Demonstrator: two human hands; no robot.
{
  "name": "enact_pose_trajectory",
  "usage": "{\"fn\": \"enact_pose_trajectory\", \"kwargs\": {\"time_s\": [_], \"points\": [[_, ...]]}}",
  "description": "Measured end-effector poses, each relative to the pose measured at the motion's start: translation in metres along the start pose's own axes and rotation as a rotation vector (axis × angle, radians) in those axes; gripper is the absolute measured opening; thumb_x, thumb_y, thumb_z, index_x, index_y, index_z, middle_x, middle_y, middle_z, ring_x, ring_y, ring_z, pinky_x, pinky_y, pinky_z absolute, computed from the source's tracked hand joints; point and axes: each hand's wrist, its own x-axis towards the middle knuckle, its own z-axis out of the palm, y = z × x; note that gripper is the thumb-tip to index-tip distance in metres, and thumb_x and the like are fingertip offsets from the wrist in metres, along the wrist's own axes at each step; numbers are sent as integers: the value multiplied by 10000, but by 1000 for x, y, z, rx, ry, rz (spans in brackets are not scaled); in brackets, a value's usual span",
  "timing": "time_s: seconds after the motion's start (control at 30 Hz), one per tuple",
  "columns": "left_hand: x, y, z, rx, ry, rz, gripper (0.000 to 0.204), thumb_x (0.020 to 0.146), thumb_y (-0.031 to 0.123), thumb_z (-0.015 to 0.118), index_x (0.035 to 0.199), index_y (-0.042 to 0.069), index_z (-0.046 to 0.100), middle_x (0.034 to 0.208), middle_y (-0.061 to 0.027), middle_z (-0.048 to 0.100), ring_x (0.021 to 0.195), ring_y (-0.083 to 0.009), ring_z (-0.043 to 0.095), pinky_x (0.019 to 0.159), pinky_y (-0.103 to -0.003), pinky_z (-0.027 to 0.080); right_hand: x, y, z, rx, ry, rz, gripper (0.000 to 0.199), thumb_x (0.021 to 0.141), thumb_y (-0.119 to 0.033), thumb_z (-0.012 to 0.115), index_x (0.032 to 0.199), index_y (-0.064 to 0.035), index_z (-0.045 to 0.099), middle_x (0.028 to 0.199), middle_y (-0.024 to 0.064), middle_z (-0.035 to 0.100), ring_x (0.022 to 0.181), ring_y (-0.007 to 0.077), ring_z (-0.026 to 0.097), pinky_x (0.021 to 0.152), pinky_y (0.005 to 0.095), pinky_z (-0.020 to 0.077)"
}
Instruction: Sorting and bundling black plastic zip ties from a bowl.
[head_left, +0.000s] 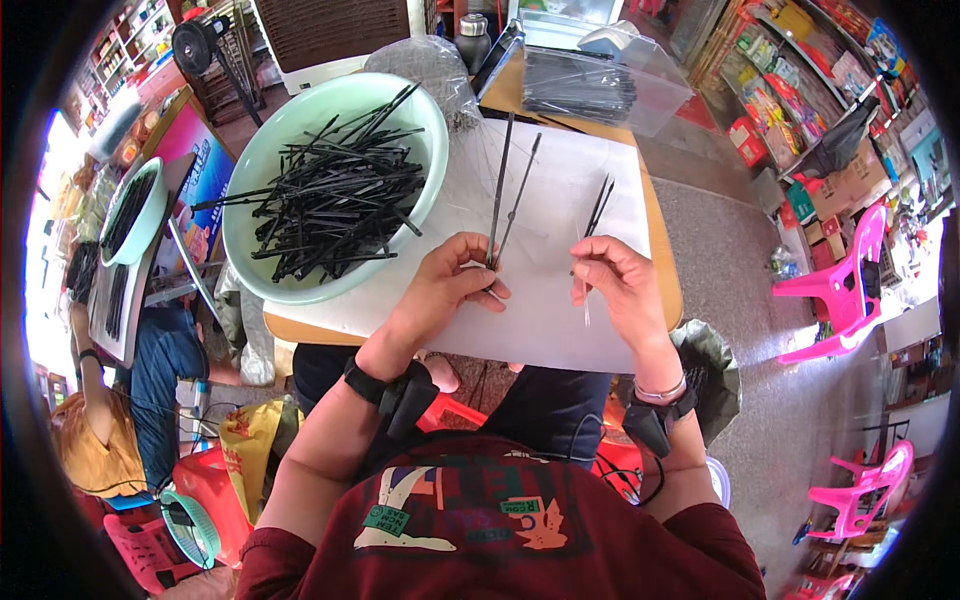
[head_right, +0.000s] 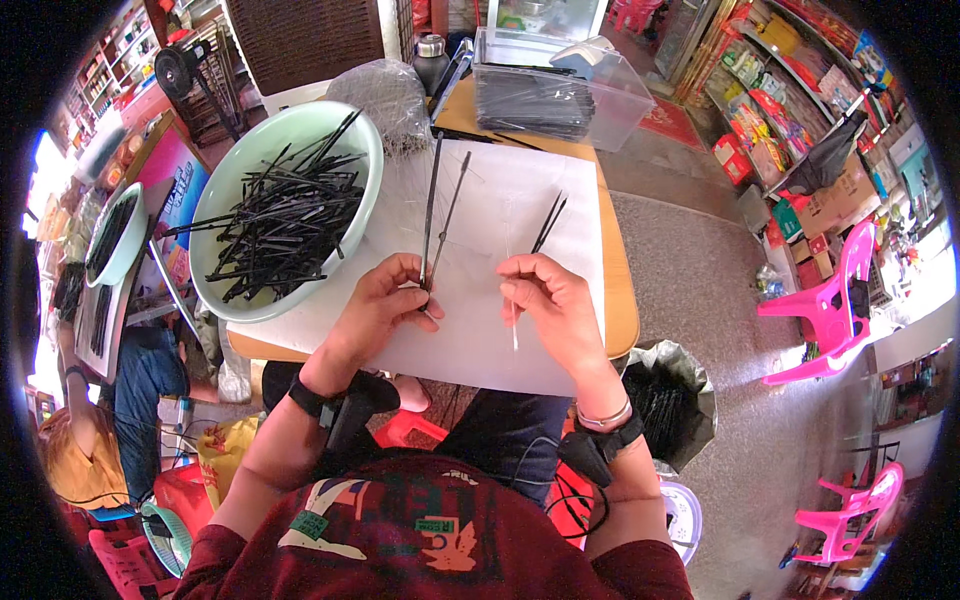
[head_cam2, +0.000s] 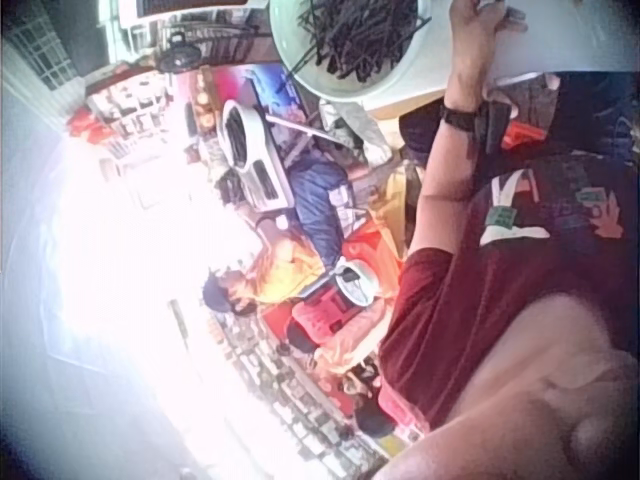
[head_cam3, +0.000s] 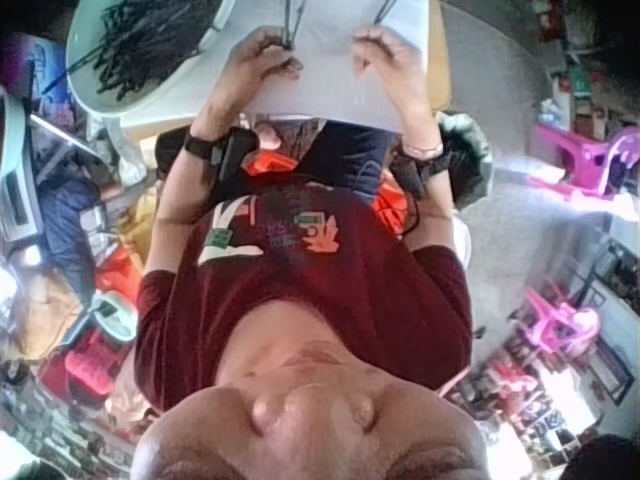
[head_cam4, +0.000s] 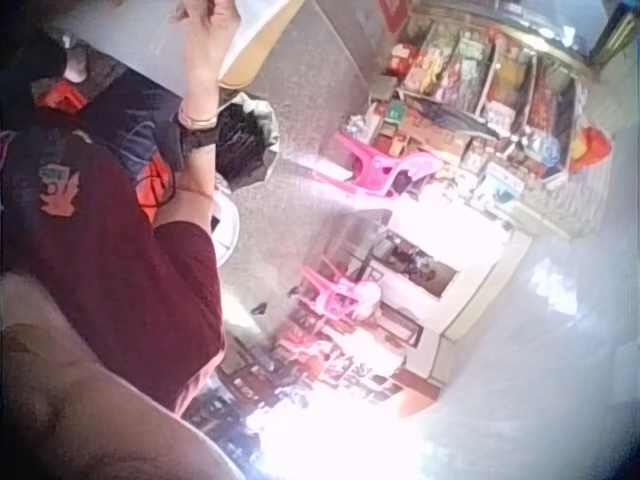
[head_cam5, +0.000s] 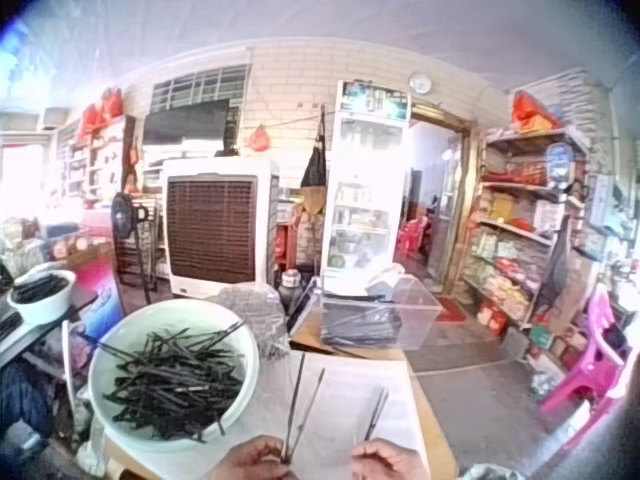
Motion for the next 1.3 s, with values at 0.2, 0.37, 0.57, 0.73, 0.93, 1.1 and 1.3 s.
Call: {"fn": "enact_pose_trajectory", "kwargs": {"time_s": [0.2, 0.37, 0.57, 0.73, 0.93, 1.1, 1.3], "points": [[1, -6, -3, -30, 24, 35, 200, 856, -21, 503, 1052, 17, 501, 944, -68, 557, 806, -194, 620, 691, -304, 539, 1, -4, 4, 162, -35, -23, 135, 897, -1, 511, 1005, 45, 576, 787, 64, 595, 660, 161, 622, 646, 278, 546], [1, -7, -5, -54, 26, 56, 193, 860, -18, 512, 1048, 24, 508, 951, -71, 560, 809, -189, 624, 687, -301, 541, 11, -2, -2, 167, 176, 50, 157, 895, -58, 523, 990, 48, 591, 769, 78, 599, 582, 147, 596, 505, 278, 513], [2, -4, -3, -17, 14, 8, 230, 855, -30, 522, 1081, 7, 499, 967, -79, 558, 815, -196, 626, 703, -302, 556, 28, 32, -5, -174, 254, 15, 139, 890, -67, 547, 929, 37, 629, 759, 60, 595, 634, 113, 589, 549, 240, 499], [3, -5, -4, 29, -93, -7, 255, 861, -37, 516, 1111, -1, 484, 982, -95, 544, 852, -212, 641, 719, -291, 561, 33, 23, 6, 259, 276, 110, 149, 865, -74, 581, 967, 31, 609, 804, 77, 631, 712, 136, 606, 635, 255, 515], [3, -5, -3, 20, -106, -24, 292, 861, -47, 517, 1145, -11, 461, 990, -100, 510, 896, -235, 655, 729, -281, 565, 34, 36, 23, 462, 73, 148, 130, 872, -68, 575, 974, 12, 581, 844, 105, 646, 687, 144, 619, 629, 261, 527], [3, -3, -2, 34, -111, -31, 306, 859, -56, 521, 1154, -21, 451, 983, -98, 495, 907, -244, 655, 731, -277, 566, 31, 36, 34, 426, 84, 156, 132, 856, -75, 597, 954, 12, 586, 824, 110, 647, 667, 146, 621, 609, 261, 533], [4, -5, -2, 19, -121, -32, 311, 861, -72, 516, 1161, -20, 452, 998, -115, 524, 921, -256, 653, 733, -291, 572, 29, 36, 34, 394, 103, 177, 145, 857, -77, 588, 963, 21, 594, 806, 96, 645, 659, 142, 616, 580, 253, 525]]}}
